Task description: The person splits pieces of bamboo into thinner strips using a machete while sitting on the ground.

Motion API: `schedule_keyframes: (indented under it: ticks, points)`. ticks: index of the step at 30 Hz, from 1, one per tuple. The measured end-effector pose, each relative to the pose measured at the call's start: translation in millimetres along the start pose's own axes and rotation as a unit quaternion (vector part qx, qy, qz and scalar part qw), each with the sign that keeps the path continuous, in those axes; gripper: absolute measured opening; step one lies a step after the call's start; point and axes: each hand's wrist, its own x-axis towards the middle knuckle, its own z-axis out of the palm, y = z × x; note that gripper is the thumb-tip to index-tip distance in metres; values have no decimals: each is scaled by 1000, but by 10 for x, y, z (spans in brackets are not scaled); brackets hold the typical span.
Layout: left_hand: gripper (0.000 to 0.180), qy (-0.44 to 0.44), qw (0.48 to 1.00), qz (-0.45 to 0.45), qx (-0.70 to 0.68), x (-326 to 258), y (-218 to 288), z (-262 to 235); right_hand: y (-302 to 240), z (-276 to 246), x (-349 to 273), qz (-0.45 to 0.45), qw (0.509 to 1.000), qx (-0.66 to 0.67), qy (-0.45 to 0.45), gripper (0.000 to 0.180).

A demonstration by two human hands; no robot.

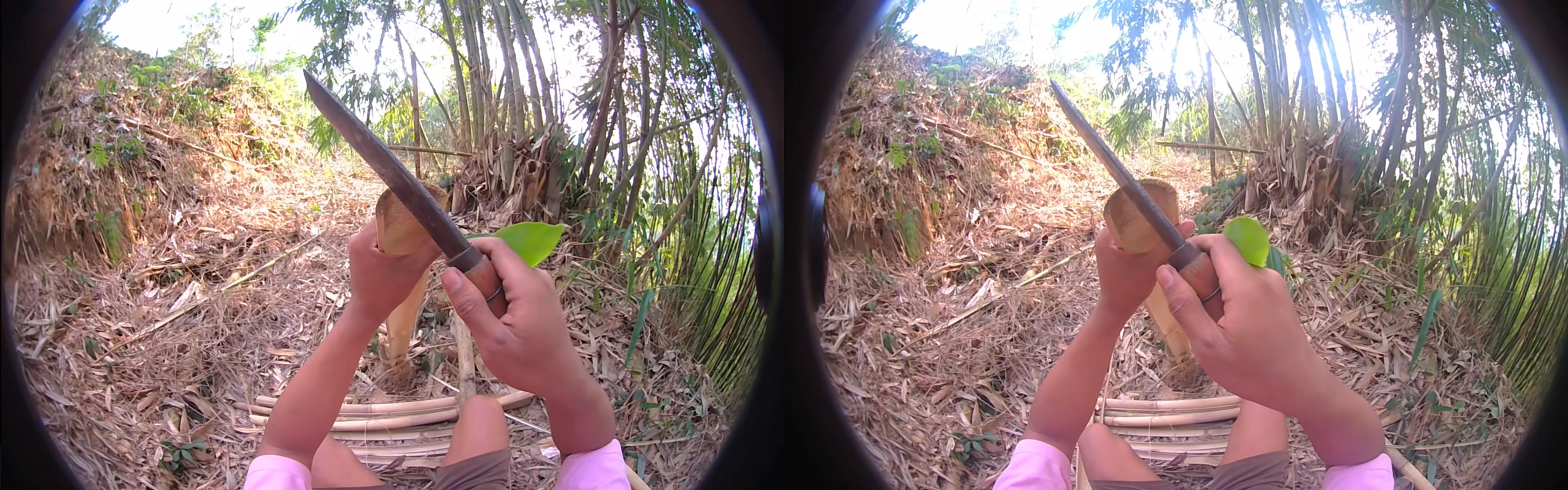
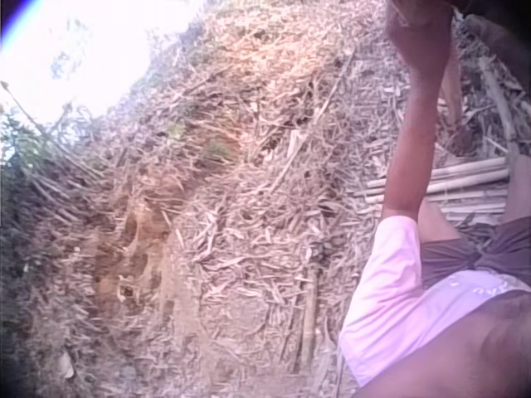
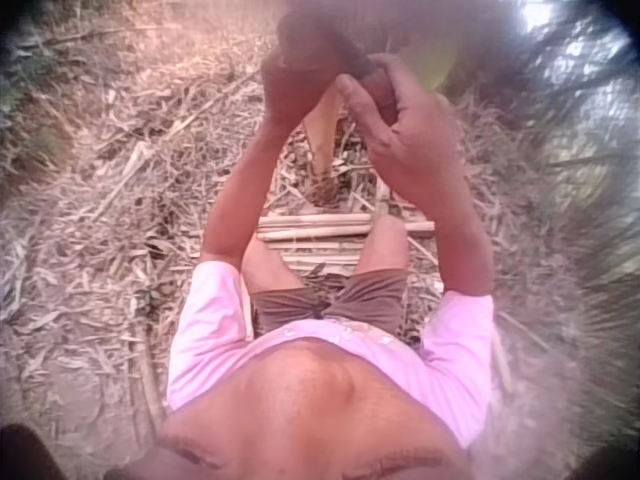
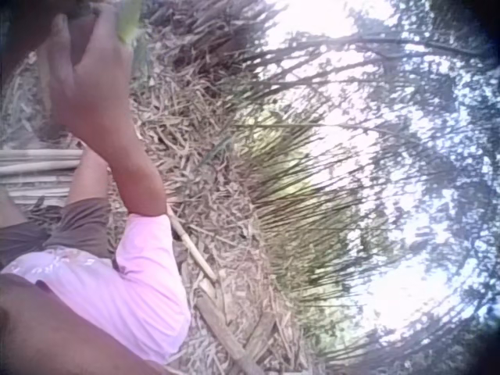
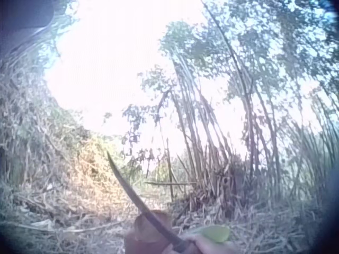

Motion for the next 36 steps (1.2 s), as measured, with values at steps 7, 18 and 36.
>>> schedule_keyframes:
  ticks: [7, 18, 36]
  points:
    - [30, -16, 997, -34, -74, 13, 25, -5, 59, 44, 9, -15, 1000, 18, 15, 23]
    - [32, -12, 1000, 19, -3, 20, -27, 31, 116, -11, 48, -15, 999, 27, 19, 25]
    - [45, -11, 1000, -7, -10, -81, -214, 21, 277, -41, 171, -21, 998, -51, -22, 21]
